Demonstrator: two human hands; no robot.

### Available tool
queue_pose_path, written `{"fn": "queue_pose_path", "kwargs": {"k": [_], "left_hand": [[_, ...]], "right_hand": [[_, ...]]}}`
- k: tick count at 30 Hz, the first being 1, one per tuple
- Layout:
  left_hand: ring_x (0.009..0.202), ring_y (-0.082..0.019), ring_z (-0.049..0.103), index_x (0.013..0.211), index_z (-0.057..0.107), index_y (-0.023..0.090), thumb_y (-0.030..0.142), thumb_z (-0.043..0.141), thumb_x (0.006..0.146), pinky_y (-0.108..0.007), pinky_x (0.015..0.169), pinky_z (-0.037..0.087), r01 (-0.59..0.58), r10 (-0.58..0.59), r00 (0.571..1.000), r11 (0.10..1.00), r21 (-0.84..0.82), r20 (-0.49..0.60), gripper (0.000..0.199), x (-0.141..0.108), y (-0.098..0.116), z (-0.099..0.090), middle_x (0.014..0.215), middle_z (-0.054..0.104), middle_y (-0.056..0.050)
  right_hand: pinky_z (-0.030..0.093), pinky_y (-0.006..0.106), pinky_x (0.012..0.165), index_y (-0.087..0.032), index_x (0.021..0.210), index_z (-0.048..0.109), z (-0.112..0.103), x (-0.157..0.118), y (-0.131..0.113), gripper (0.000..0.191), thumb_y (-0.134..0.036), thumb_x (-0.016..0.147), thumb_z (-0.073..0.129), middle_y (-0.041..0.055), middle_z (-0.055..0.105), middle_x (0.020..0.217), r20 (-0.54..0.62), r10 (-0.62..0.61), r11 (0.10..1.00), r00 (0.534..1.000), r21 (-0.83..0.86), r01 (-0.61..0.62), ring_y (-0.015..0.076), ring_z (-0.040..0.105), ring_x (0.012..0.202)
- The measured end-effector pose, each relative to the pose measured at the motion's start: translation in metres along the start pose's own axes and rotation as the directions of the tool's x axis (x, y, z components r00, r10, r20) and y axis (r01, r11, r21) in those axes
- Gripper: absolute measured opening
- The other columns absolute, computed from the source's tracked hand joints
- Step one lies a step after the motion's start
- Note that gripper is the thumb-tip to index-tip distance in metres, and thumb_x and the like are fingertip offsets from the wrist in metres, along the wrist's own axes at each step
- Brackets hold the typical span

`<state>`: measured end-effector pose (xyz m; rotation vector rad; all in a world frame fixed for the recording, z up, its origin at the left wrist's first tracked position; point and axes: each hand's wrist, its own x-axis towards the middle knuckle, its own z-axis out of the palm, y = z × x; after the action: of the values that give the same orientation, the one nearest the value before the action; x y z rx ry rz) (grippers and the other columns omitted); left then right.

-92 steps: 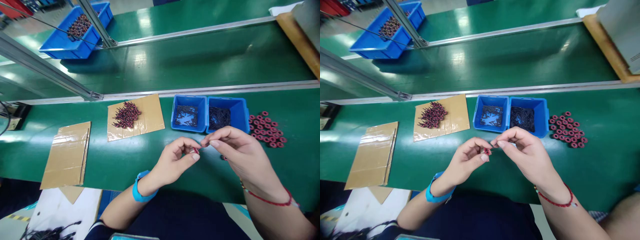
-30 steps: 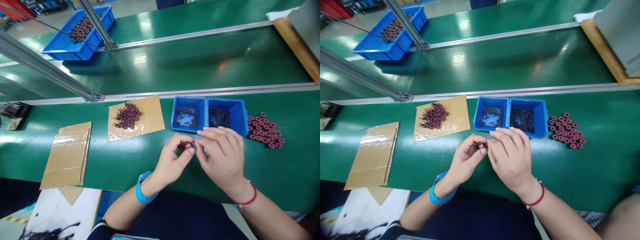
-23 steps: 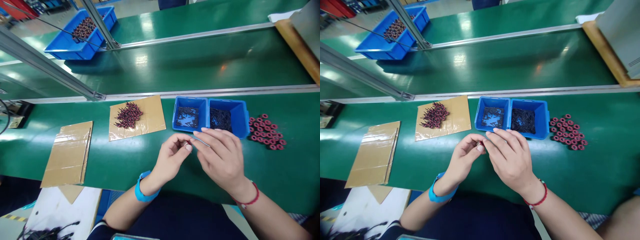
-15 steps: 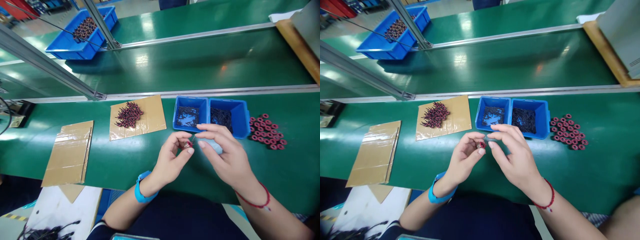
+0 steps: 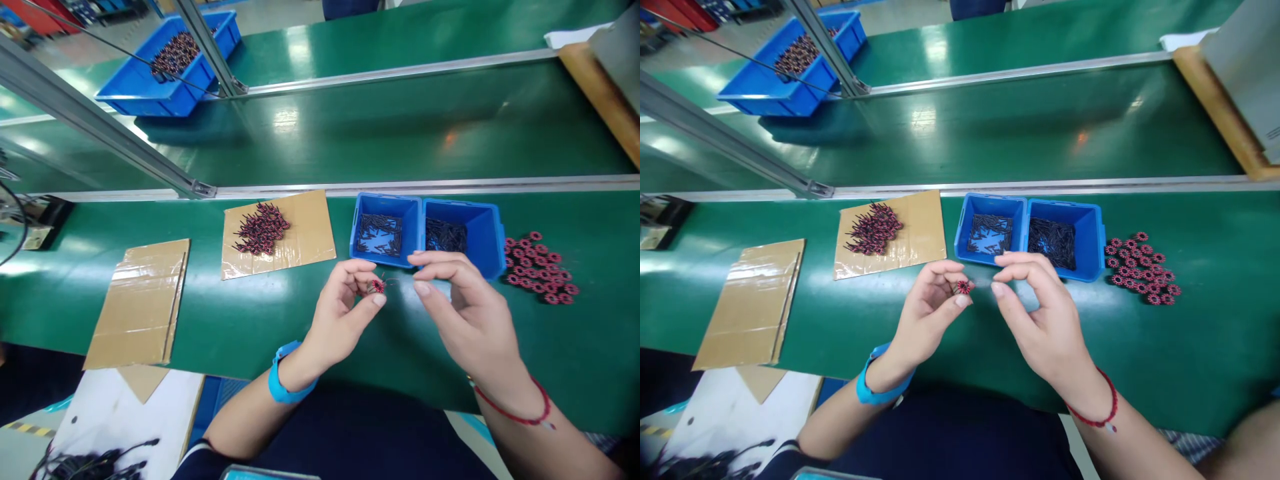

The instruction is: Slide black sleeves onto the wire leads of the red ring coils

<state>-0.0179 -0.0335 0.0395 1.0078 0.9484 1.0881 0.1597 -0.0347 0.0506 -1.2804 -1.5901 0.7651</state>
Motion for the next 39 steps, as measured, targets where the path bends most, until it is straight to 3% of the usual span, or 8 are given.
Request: {"fn": "queue_pose_path", "kwargs": {"k": [6,12,21,26,28,30,32,39], "left_hand": [[0.088,-0.013,0.058,0.113,0.054,0.022,0.025,0.070,0.087,-0.028,0.083,0.047,-0.028,0.028,1.000,0.999,0.037,0.001,0.031,0.000,-0.005,0.001,0.097,0.062,-0.002],[0.083,-0.012,0.058,0.096,0.057,0.018,0.023,0.072,0.084,-0.027,0.079,0.048,0.007,-0.004,0.999,0.999,0.050,-0.051,0.019,0.003,-0.008,-0.003,0.090,0.062,-0.001],[0.076,-0.011,0.067,0.097,0.063,0.017,0.026,0.076,0.083,-0.028,0.079,0.053,0.170,-0.155,0.985,0.953,-0.252,0.077,0.021,0.004,-0.004,-0.004,0.081,0.069,-0.001],[0.074,-0.011,0.068,0.096,0.066,0.016,0.024,0.076,0.082,-0.026,0.076,0.052,0.185,-0.179,0.983,0.929,-0.320,0.046,0.019,0.004,-0.008,-0.010,0.088,0.071,-0.002],[0.075,-0.011,0.068,0.097,0.067,0.015,0.024,0.075,0.083,-0.026,0.076,0.052,0.209,-0.211,0.977,0.908,-0.362,0.034,0.019,0.003,-0.009,-0.013,0.093,0.073,-0.004],[0.076,-0.011,0.069,0.099,0.069,0.015,0.023,0.075,0.083,-0.026,0.076,0.052,0.243,-0.250,0.967,0.877,-0.415,0.038,0.019,0.003,-0.010,-0.017,0.095,0.074,-0.006],[0.075,-0.011,0.069,0.099,0.070,0.015,0.022,0.075,0.082,-0.025,0.076,0.052,0.269,-0.283,0.958,0.844,-0.465,0.042,0.019,0.001,-0.011,-0.021,0.094,0.074,-0.006],[0.074,-0.010,0.068,0.095,0.072,0.015,0.021,0.078,0.080,-0.023,0.073,0.052,0.240,-0.304,0.951,0.829,-0.504,-0.047,0.018,-0.007,-0.014,-0.035,0.090,0.073,-0.004]], "right_hand": [[0.050,0.046,0.098,-0.026,0.092,0.065,0.017,-0.006,0.000,0.003,-0.023,0.092,0.064,0.0063,0.065,0.112,0.063,0.071,0.997,0.995,0.026,-0.073,0.0232,0.062,0.113],[0.047,0.050,0.102,-0.027,0.091,0.066,0.013,-0.002,-0.008,0.013,-0.014,0.088,0.066,0.0057,0.068,0.106,-0.093,-0.138,0.989,0.986,-0.057,0.133,0.0252,0.062,0.111],[0.052,0.037,0.092,-0.027,0.094,0.070,0.016,0.005,0.003,0.005,-0.026,0.091,0.066,0.0044,0.068,0.108,0.122,0.090,0.994,0.988,0.056,-0.097,0.0200,0.064,0.106],[0.052,0.032,0.087,-0.024,0.083,0.067,0.014,0.017,0.009,0.011,-0.029,0.093,0.065,0.0018,0.071,0.097,0.101,0.144,0.966,0.984,0.201,-0.162,0.0170,0.066,0.097],[0.053,0.032,0.084,-0.023,0.085,0.066,0.012,0.033,0.017,0.014,-0.032,0.094,0.061,0.0029,0.071,0.095,0.046,0.155,0.982,0.987,0.098,-0.159,0.0183,0.067,0.094],[0.054,0.033,0.083,-0.021,0.092,0.067,0.014,0.054,0.026,0.017,-0.032,0.096,0.055,0.0059,0.072,0.097,0.105,0.130,0.964,0.986,-0.245,-0.101,0.0202,0.068,0.093],[0.052,0.035,0.088,-0.017,0.107,0.068,0.020,0.074,0.034,0.024,-0.024,0.098,0.046,0.0108,0.071,0.111,0.373,0.177,0.762,0.911,-0.637,0.113,0.0228,0.068,0.101],[0.052,0.041,0.079,-0.006,0.104,0.071,0.051,0.114,0.050,0.028,-0.010,0.086,0.051,0.0246,0.072,0.109,0.600,0.351,0.560,0.719,-0.750,0.353,0.0360,0.071,0.099]]}}
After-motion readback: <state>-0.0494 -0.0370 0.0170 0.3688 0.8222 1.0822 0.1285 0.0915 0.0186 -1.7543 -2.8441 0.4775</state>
